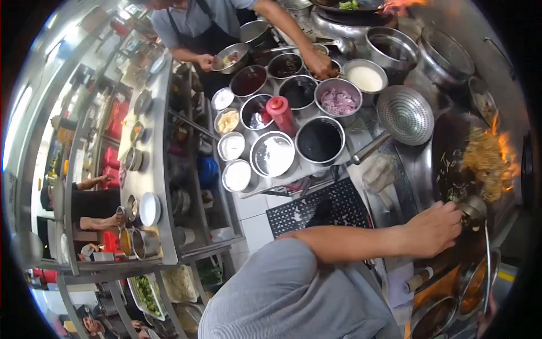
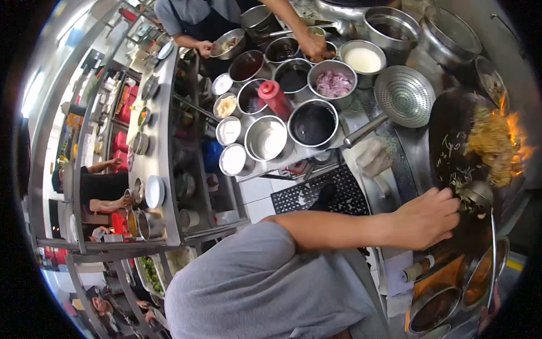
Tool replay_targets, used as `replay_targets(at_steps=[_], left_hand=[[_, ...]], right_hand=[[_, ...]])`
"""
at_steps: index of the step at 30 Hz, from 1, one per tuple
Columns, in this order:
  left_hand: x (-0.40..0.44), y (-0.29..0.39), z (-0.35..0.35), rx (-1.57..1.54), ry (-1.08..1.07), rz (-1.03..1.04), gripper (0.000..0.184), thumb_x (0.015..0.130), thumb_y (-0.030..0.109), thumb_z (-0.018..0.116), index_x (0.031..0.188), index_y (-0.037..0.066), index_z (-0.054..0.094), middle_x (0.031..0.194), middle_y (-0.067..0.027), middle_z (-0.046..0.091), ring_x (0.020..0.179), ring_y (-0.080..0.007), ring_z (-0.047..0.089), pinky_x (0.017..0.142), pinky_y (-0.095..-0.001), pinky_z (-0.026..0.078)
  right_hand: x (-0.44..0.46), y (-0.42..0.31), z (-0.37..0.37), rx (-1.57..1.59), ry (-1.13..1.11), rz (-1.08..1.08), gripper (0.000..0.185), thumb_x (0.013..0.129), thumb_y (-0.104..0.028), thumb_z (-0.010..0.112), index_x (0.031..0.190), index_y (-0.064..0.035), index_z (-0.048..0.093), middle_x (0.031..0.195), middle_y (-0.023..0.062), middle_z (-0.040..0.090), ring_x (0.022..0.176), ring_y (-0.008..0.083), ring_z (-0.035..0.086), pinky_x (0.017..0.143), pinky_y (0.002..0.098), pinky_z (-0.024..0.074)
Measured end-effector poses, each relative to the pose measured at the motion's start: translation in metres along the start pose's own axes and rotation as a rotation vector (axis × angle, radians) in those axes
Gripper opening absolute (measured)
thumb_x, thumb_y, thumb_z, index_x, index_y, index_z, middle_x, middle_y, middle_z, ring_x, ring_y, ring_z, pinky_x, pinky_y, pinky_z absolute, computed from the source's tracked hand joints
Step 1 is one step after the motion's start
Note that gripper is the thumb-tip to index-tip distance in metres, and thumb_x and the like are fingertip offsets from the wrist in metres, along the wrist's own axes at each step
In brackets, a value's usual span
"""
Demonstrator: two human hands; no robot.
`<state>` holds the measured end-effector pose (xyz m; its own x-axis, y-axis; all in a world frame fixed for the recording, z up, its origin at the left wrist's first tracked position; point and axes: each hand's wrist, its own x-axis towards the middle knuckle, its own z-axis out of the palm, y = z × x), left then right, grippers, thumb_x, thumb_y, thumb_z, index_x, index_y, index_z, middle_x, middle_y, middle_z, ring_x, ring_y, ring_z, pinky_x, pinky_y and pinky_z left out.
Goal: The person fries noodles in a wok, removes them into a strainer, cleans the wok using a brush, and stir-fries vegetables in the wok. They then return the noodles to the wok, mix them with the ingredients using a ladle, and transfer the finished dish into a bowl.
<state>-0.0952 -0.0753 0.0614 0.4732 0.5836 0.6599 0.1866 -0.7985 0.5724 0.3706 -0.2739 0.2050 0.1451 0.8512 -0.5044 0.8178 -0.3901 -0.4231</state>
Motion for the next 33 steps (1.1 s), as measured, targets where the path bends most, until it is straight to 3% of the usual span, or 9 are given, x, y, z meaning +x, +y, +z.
replay_targets(at_steps=[7,8,9,11,16,18,21,25,33], left_hand=[[-0.030,-0.073,0.064,0.102,-0.282,-0.086,0.029,0.090,0.033,0.064,0.082,0.005,0.068,0.092,-0.0157,0.061,0.091,-0.0344,0.057,0.077,-0.0461,0.047],[-0.039,-0.055,0.029,0.156,-0.399,0.014,0.022,0.089,0.026,0.067,0.089,0.004,0.069,0.094,-0.0156,0.060,0.090,-0.0346,0.056,0.076,-0.0455,0.046],[-0.053,-0.043,0.013,-0.090,-0.150,0.003,0.016,0.086,0.016,0.073,0.096,0.004,0.069,0.094,-0.0148,0.059,0.091,-0.0352,0.056,0.077,-0.0449,0.045],[-0.025,-0.009,-0.028,-0.063,-0.312,-0.056,0.019,0.082,0.009,0.076,0.098,0.004,0.066,0.093,-0.0141,0.058,0.091,-0.0365,0.054,0.077,-0.0454,0.043],[0.035,-0.031,0.020,0.013,-0.240,0.020,0.014,0.086,0.013,0.072,0.091,0.004,0.062,0.091,-0.0149,0.057,0.089,-0.0376,0.054,0.075,-0.0476,0.042],[0.003,-0.058,0.043,0.057,-0.265,0.019,0.015,0.086,0.015,0.073,0.089,0.004,0.062,0.091,-0.0152,0.057,0.091,-0.0376,0.055,0.075,-0.0489,0.043],[-0.052,-0.068,0.010,0.002,-0.379,0.021,0.015,0.086,0.015,0.074,0.090,0.004,0.063,0.090,-0.0161,0.057,0.089,-0.0390,0.054,0.076,-0.0495,0.042],[0.021,-0.008,-0.044,-0.045,-0.253,0.039,0.013,0.085,0.007,0.075,0.091,0.003,0.064,0.089,-0.0155,0.059,0.087,-0.0374,0.053,0.076,-0.0453,0.042],[-0.023,-0.094,0.033,0.085,-0.341,0.077,0.012,0.087,0.011,0.072,0.093,0.004,0.064,0.093,-0.0159,0.058,0.091,-0.0384,0.055,0.077,-0.0492,0.044]], right_hand=[[0.065,-0.069,0.080,-0.031,0.401,-0.085,0.072,0.082,0.016,0.056,0.149,-0.0110,0.053,0.151,0.0104,0.055,0.138,0.0222,0.053,0.117,0.0342,0.0368],[0.047,-0.081,0.079,-0.114,0.450,-0.087,0.071,0.081,0.016,0.056,0.146,-0.0127,0.056,0.147,0.0105,0.059,0.136,0.0221,0.056,0.113,0.0332,0.0417],[0.030,-0.073,0.073,-0.047,0.427,-0.048,0.070,0.079,0.013,0.061,0.144,-0.0124,0.058,0.142,0.0110,0.063,0.131,0.0225,0.059,0.111,0.0331,0.0439],[-0.003,-0.068,0.059,-0.097,0.351,-0.047,0.072,0.074,0.012,0.067,0.141,-0.0118,0.061,0.136,0.0121,0.067,0.124,0.0213,0.064,0.108,0.0332,0.0468],[0.027,-0.088,0.067,0.040,0.348,-0.009,0.061,0.080,0.003,0.071,0.138,-0.0117,0.063,0.133,0.0109,0.069,0.119,0.0215,0.066,0.102,0.0328,0.0502],[0.045,-0.111,0.083,-0.175,0.442,0.076,0.054,0.087,-0.010,0.068,0.140,-0.0170,0.062,0.130,0.0156,0.068,0.117,0.0316,0.066,0.102,0.0383,0.0508],[0.019,-0.113,0.093,-0.159,0.501,0.103,0.056,0.086,-0.008,0.069,0.140,-0.0184,0.062,0.128,0.0160,0.069,0.116,0.0343,0.066,0.103,0.0398,0.0503],[-0.028,-0.087,0.080,0.012,0.332,0.058,0.059,0.086,-0.005,0.071,0.142,-0.0204,0.061,0.125,0.0152,0.071,0.114,0.0324,0.068,0.102,0.0387,0.0504],[0.044,-0.134,0.108,-0.156,0.568,0.190,0.060,0.084,-0.005,0.062,0.140,-0.0262,0.062,0.115,0.0215,0.070,0.101,0.0377,0.068,0.094,0.0469,0.0514]])
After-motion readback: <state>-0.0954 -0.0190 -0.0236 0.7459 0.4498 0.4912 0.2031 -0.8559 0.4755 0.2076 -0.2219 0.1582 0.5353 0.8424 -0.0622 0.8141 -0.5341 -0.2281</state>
